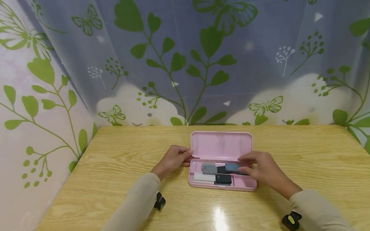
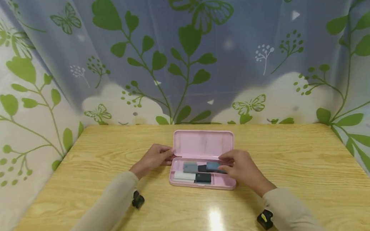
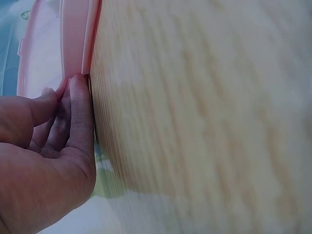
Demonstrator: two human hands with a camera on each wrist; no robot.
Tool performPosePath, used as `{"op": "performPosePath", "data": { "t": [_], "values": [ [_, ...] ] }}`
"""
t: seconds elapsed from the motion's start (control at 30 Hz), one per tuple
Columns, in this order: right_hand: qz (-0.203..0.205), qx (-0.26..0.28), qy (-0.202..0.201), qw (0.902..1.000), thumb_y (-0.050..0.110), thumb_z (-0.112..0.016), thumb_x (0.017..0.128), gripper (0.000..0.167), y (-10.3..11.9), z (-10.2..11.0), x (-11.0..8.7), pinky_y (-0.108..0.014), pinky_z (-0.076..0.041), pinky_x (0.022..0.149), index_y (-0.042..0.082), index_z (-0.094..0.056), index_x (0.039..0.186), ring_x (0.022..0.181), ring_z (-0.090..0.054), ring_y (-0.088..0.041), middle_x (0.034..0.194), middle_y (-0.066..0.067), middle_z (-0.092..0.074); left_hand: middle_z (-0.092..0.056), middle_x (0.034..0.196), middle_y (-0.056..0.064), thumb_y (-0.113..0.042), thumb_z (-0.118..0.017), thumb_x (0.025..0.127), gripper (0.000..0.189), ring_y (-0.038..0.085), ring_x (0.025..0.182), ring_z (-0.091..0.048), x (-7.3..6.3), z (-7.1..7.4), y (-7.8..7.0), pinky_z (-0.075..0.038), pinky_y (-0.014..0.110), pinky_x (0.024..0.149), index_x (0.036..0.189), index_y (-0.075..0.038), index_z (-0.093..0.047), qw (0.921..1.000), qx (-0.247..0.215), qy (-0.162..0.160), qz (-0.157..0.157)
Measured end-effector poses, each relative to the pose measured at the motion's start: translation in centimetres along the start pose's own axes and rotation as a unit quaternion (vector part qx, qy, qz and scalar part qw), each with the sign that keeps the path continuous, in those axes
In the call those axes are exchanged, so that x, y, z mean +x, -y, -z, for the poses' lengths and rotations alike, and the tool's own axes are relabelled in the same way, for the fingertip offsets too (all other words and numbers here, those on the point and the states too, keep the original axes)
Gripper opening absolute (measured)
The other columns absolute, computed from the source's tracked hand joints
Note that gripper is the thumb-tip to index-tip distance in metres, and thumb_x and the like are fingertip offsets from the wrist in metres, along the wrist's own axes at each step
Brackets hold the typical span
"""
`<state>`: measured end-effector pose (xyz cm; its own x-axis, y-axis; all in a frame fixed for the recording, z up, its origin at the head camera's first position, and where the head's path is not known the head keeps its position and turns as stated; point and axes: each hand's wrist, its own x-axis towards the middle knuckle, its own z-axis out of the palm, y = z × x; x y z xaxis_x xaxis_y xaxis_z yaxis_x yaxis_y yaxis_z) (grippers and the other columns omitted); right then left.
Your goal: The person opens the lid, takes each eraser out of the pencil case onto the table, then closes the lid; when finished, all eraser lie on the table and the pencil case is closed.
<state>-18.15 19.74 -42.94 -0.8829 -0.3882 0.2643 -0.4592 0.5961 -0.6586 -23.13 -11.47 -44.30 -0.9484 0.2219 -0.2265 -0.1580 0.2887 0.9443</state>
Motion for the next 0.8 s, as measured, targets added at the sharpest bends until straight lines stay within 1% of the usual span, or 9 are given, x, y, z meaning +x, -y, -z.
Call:
{"op": "performPosePath", "data": {
  "t": [0.1,0.23,0.43,0.67,0.8],
  "values": [
    [-0.001,-0.003,0.005,1.0,0.004,-0.085,0.081,0.023,0.3,-0.3,0.2,-0.039,-0.063,0.075,-0.003,-0.076,0.102,0.084,-0.071,-0.021,0.095,-0.011,-0.074,-0.072,0.094,0.015,-0.011,-0.056,0.105,0.029,0.011,0.077,-0.068,-0.1,0.0,-0.1,-0.062,0.029,0.077,0.122,0.009,-0.068,1.0,-0.002,-0.001,0.001],
    [-0.003,0.001,0.015,0.9999,0.003,-0.085,0.081,0.022,0.3,-0.8,0.3,-0.038,-0.063,0.075,-0.003,-0.076,0.1,0.084,-0.071,-0.022,0.096,-0.012,-0.074,-0.072,0.093,0.014,-0.011,-0.056,0.105,0.029,0.011,0.076,-0.068,-0.1,0.0,-0.1,-0.063,0.029,0.076,0.121,0.009,-0.068,1.0,0.0,0.0,-0.003],
    [-0.005,-0.022,0.018,0.9996,0.003,-0.084,0.082,0.02,0.2,-1.2,0.4,-0.041,-0.062,0.075,-0.002,-0.077,0.1,0.085,-0.071,-0.022,0.096,-0.012,-0.075,-0.073,0.091,0.012,-0.011,-0.056,0.105,0.028,0.01,0.077,-0.068,0.1,-0.1,0.2,-0.063,0.028,0.075,0.12,0.01,-0.069,1.0,0.002,0.0,-0.008],
    [-0.008,-0.032,0.014,0.9994,0.0,-0.082,0.083,0.016,0.2,-1.4,0.4,-0.041,-0.062,0.076,0.0,-0.077,0.098,0.085,-0.07,-0.02,0.095,-0.009,-0.075,-0.074,0.095,0.017,-0.012,-0.056,0.105,0.028,0.011,0.079,-0.068,0.1,-0.1,0.2,-0.063,0.031,0.078,0.119,0.01,-0.069,0.9999,0.004,-0.002,-0.012],
    [0.006,-0.025,0.004,0.9997,0.0,-0.083,0.082,0.015,0.4,-1.1,0.4,-0.039,-0.062,0.073,0.0,-0.077,0.096,0.083,-0.071,-0.02,0.093,-0.009,-0.075,-0.074,0.095,0.017,-0.011,-0.056,0.105,0.028,0.011,0.078,-0.068,0.2,-0.1,0.3,-0.063,0.031,0.077,0.118,0.01,-0.069,0.9999,0.0,-0.002,-0.013]
  ]
}}
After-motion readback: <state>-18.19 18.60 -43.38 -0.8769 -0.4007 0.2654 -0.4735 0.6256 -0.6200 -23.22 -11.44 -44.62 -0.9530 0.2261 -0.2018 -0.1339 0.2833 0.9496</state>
